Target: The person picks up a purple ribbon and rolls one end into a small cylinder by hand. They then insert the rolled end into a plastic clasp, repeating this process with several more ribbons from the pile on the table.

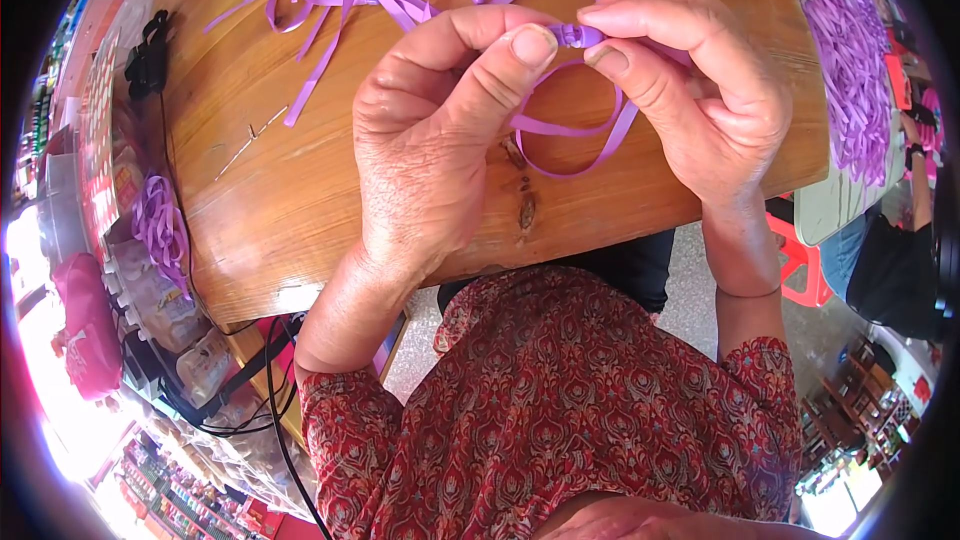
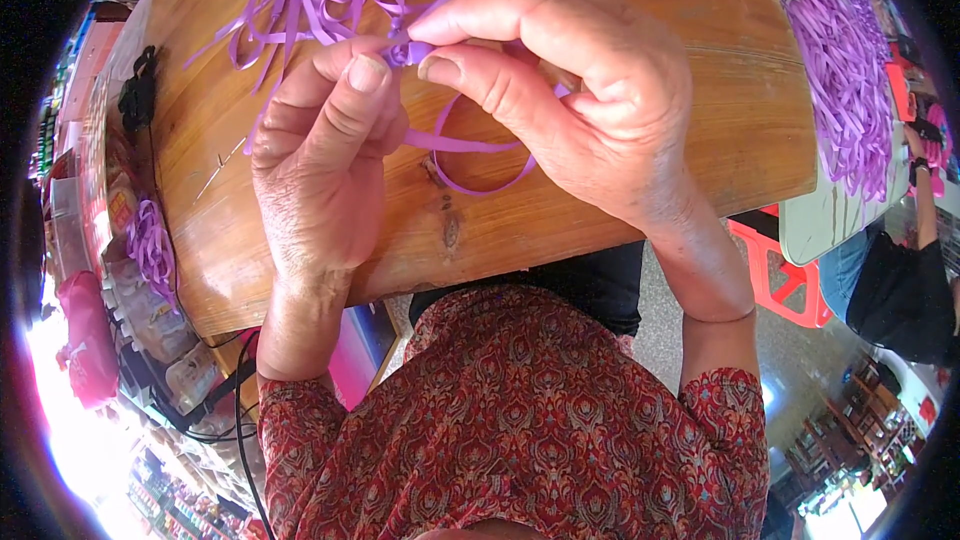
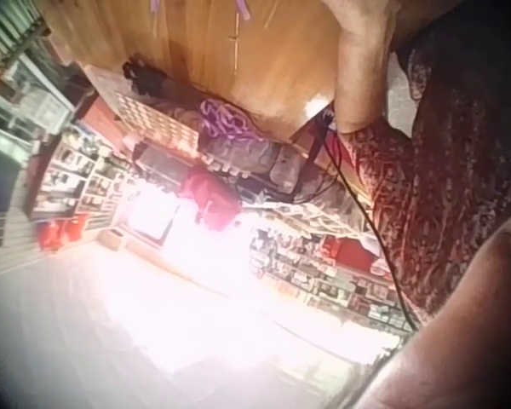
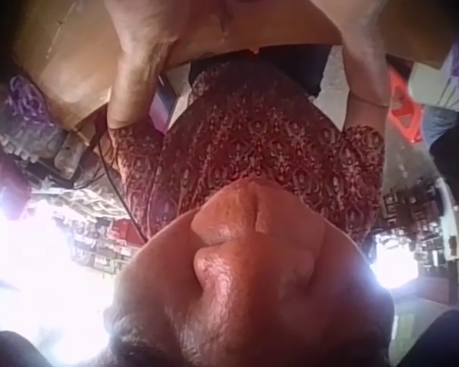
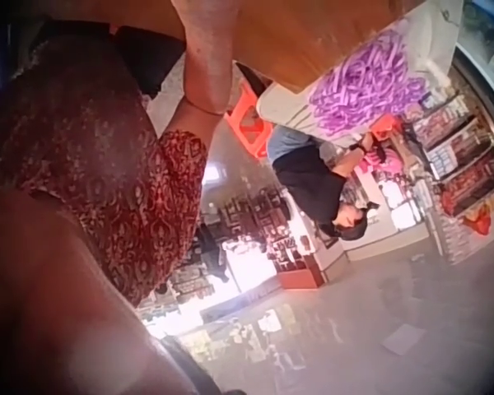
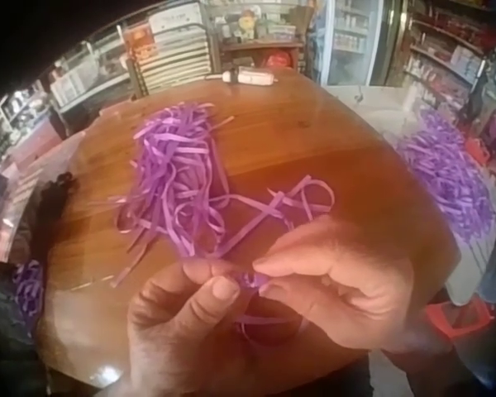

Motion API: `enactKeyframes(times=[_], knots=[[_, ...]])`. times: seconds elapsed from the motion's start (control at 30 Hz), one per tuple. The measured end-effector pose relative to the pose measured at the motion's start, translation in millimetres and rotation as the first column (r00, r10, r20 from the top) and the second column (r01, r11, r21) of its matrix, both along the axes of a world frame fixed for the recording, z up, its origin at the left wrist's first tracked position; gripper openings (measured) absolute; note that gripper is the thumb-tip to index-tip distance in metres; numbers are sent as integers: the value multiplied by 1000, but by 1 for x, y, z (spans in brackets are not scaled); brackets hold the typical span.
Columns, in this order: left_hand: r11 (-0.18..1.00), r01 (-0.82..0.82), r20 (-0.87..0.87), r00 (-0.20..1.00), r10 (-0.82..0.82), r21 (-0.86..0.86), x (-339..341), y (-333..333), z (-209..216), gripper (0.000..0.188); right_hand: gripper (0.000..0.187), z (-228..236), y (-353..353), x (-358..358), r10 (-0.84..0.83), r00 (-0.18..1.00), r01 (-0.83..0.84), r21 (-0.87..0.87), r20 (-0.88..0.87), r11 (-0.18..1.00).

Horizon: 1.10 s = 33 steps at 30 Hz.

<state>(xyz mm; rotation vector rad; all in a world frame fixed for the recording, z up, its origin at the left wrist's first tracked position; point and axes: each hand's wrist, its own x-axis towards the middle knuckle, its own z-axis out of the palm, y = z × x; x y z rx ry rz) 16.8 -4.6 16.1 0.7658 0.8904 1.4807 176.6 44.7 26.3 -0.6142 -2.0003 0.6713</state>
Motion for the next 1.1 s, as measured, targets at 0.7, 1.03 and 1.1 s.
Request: enactKeyframes(times=[0.7, 1.03, 1.1], knots=[[977, -15, -295, 952, 79, 215, -5, -3, -10, 16, 21, 3, -3, 0, -28, 999, 28, 27, 22, 999], [956, 12, -393, 913, 109, 292, -8, -2, -15, 14, 20, 5, -6, 0, -90, 990, 84, 59, 105, 995], [944, 59, -453, 886, 101, 325, -11, -1, -15, 15, 19, 4, -5, 0, -88, 990, 82, 63, 107, 995]])
